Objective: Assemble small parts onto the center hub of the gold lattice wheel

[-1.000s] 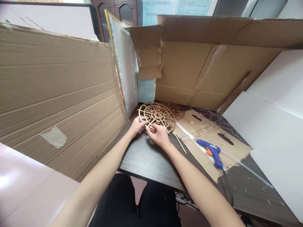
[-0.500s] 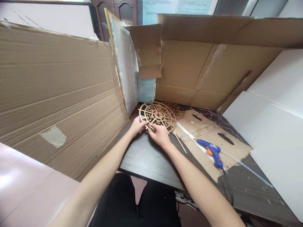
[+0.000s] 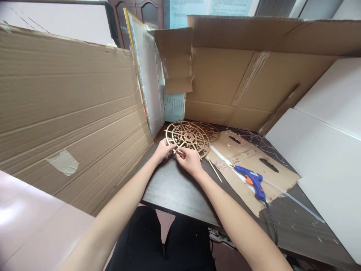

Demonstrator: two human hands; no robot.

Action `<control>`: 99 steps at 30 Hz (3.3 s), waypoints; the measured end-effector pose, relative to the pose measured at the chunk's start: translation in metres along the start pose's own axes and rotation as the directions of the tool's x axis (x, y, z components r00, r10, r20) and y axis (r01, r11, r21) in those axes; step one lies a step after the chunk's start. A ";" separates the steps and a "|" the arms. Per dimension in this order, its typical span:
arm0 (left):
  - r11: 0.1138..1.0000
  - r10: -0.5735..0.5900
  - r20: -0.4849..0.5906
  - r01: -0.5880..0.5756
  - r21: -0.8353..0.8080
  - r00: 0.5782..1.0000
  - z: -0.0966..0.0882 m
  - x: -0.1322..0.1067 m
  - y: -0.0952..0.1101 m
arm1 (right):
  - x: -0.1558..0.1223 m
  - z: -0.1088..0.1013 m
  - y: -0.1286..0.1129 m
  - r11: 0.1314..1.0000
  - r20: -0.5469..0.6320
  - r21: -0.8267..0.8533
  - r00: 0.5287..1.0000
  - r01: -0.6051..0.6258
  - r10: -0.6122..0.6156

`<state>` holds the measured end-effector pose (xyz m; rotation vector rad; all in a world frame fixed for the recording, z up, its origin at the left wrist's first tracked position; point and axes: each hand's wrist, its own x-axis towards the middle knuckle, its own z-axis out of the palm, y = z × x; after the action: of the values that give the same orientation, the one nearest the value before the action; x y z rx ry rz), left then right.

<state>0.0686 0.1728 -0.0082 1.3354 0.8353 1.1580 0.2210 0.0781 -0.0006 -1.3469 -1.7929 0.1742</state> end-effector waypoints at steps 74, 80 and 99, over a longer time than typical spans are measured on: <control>0.998 -0.008 0.005 0.008 0.063 1.000 -0.002 -0.001 0.004 | 0.002 0.007 -0.005 0.986 0.062 0.048 0.986 -0.157 0.154; 0.998 -0.009 0.007 0.009 0.069 1.000 -0.002 -0.001 0.004 | 0.001 0.009 -0.004 0.987 0.072 0.050 0.986 -0.155 0.151; 0.992 0.047 0.009 -0.048 0.118 0.999 -0.001 -0.001 0.002 | 0.004 0.005 -0.003 0.963 -0.010 0.061 0.965 -0.262 0.264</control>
<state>0.0668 0.1715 -0.0064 1.4627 0.8832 1.1556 0.2149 0.0822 0.0004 -1.5356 -1.5759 0.3550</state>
